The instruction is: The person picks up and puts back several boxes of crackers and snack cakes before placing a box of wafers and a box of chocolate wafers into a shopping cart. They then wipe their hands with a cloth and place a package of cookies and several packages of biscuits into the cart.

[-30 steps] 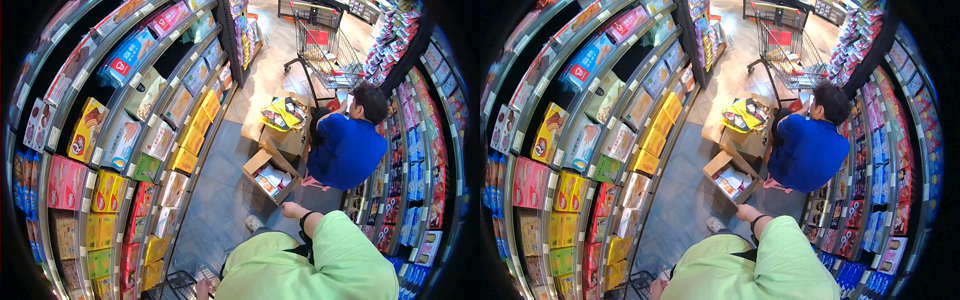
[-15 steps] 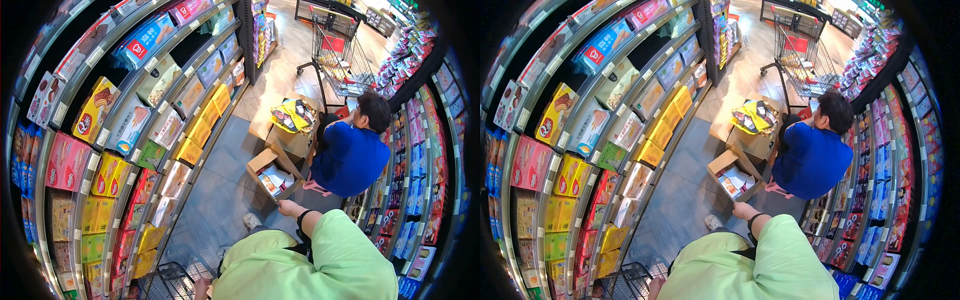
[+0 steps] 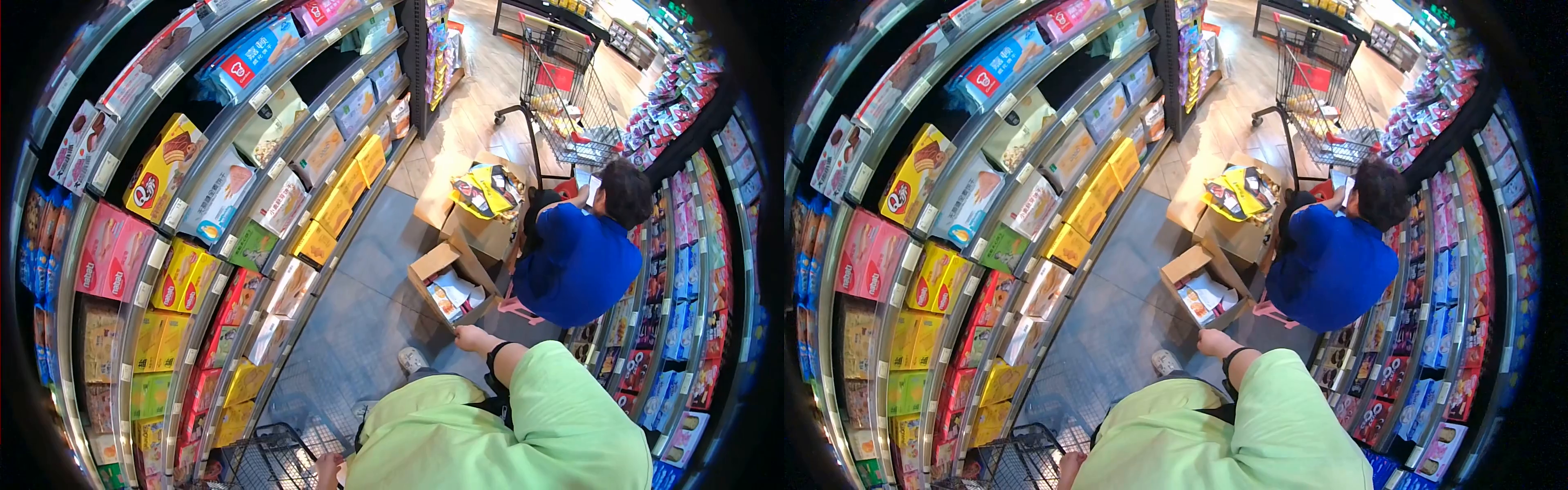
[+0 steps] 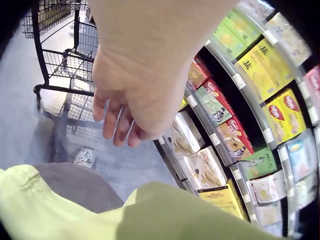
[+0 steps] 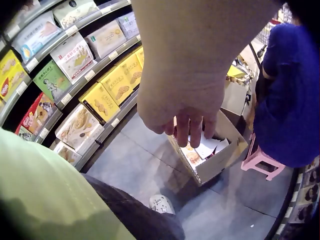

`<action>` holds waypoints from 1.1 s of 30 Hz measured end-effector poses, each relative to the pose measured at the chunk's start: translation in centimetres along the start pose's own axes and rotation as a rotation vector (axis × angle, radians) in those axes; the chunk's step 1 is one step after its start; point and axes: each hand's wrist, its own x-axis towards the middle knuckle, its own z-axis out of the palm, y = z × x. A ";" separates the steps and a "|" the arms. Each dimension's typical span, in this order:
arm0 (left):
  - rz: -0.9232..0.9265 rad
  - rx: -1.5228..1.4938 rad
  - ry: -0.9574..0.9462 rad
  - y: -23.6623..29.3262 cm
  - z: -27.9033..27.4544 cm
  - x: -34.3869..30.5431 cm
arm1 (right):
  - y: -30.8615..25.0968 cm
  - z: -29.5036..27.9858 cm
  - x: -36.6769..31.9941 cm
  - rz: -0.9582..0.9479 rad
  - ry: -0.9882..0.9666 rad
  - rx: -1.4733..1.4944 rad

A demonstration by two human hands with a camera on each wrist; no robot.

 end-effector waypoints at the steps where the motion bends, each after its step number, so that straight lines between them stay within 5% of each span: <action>1: 0.005 -0.028 0.008 -0.2 0.0 0.3 | 0.3 0.2 0.3 -0.008 0.007 -0.002; 15: -0.006 -0.021 0.009 -0.2 0.0 0.4 | 0.1 0.3 0.8 -0.004 0.014 -0.008; 18: 0.031 0.234 -0.027 0.4 0.0 -0.4 | 0.2 0.5 1.1 -0.005 0.025 -0.002; 20: 0.033 0.015 0.010 -0.3 0.3 -0.3 | 0.3 0.7 1.3 -0.046 0.021 -0.002; 27: -0.014 -0.071 0.037 -1.4 0.2 0.3 | -0.2 0.6 1.2 -0.038 0.003 -0.009; 29: 0.256 0.158 -0.006 -2.1 -0.1 0.4 | -0.1 0.8 1.3 -0.027 -0.009 -0.030; 33: 0.031 0.005 0.013 -0.6 0.3 -0.6 | 0.2 1.0 1.2 -0.034 -0.008 -0.021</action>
